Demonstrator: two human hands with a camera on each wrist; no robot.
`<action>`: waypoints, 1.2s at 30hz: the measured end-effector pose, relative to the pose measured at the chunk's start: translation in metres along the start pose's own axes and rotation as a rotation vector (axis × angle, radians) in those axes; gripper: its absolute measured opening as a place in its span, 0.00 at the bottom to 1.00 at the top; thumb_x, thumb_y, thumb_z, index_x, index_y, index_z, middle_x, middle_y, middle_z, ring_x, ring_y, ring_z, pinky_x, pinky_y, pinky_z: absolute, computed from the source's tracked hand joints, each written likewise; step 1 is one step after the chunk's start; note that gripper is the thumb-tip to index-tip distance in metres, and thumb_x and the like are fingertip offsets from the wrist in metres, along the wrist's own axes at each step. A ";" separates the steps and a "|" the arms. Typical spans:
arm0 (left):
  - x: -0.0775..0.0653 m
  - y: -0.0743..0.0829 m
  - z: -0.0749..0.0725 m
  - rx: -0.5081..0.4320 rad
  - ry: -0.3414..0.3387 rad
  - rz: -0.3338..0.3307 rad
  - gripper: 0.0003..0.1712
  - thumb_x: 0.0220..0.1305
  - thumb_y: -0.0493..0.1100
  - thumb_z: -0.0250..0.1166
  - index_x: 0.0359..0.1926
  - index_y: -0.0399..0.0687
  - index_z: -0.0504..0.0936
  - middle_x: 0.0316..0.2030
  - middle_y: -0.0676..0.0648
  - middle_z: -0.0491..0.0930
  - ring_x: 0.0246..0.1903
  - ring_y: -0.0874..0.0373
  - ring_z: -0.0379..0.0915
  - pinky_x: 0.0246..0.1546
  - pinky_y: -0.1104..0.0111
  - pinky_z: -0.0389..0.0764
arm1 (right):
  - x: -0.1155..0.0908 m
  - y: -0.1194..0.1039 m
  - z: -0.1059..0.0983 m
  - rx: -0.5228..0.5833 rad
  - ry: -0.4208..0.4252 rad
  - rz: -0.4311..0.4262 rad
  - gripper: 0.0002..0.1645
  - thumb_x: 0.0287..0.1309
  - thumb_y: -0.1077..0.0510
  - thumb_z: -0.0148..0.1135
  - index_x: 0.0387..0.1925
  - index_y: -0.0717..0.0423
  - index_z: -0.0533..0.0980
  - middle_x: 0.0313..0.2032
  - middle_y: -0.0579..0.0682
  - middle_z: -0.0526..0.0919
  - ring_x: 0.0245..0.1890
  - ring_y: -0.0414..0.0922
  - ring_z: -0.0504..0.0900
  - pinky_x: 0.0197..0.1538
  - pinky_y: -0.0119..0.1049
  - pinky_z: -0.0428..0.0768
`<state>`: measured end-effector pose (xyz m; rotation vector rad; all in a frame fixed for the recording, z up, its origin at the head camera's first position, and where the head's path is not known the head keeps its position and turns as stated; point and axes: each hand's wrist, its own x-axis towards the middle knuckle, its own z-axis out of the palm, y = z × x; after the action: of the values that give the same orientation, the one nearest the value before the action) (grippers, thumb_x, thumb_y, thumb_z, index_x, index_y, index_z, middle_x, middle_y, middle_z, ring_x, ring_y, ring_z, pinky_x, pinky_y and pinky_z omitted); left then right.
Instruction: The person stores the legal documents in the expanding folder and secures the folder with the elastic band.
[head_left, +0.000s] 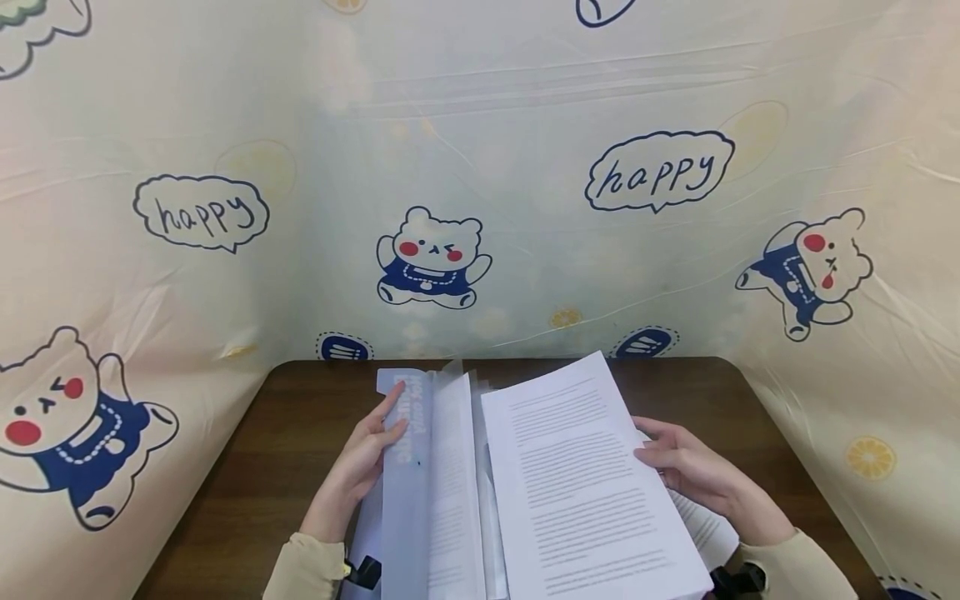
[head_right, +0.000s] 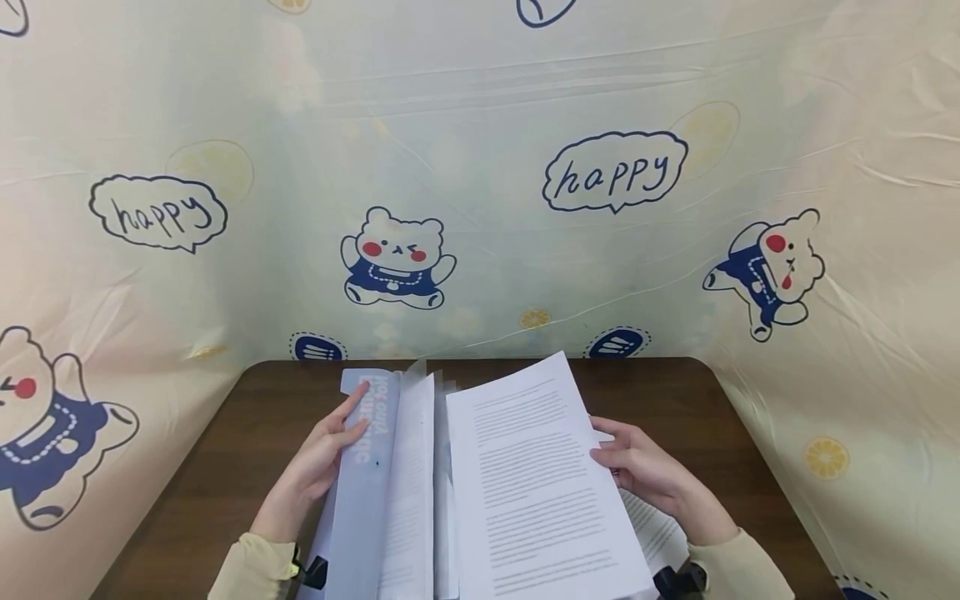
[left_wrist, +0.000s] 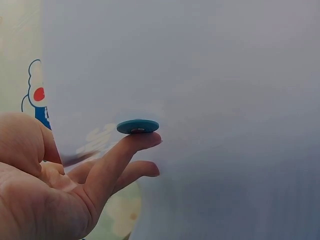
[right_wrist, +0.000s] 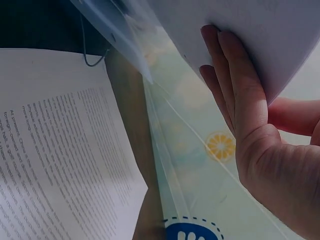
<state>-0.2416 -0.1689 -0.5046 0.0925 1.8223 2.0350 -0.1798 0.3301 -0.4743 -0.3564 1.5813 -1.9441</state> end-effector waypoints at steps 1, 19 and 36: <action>0.000 0.000 0.000 -0.003 -0.001 0.000 0.42 0.89 0.37 0.47 0.91 0.64 0.40 0.90 0.46 0.23 0.86 0.43 0.39 0.60 0.80 0.79 | 0.002 0.000 0.001 -0.004 0.000 0.007 0.43 0.85 0.65 0.49 0.86 0.69 0.39 0.63 0.46 0.89 0.57 0.46 0.92 0.60 0.41 0.90; 0.000 -0.001 0.000 0.016 -0.001 0.000 0.42 0.88 0.38 0.48 0.91 0.64 0.41 0.91 0.45 0.25 0.81 0.45 0.50 0.59 0.76 0.81 | 0.036 0.004 0.014 -0.018 0.073 0.076 0.48 0.84 0.62 0.52 0.87 0.69 0.37 0.61 0.45 0.88 0.56 0.43 0.91 0.58 0.41 0.91; 0.001 -0.001 0.002 0.011 -0.005 -0.004 0.43 0.88 0.37 0.48 0.91 0.63 0.41 0.90 0.46 0.23 0.85 0.43 0.40 0.59 0.79 0.79 | 0.056 0.007 0.036 -0.019 0.155 0.076 0.44 0.84 0.62 0.51 0.88 0.65 0.43 0.65 0.53 0.87 0.55 0.45 0.92 0.59 0.43 0.91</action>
<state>-0.2419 -0.1660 -0.5052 0.0965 1.8299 2.0203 -0.2015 0.2673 -0.4808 -0.1532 1.6862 -1.9393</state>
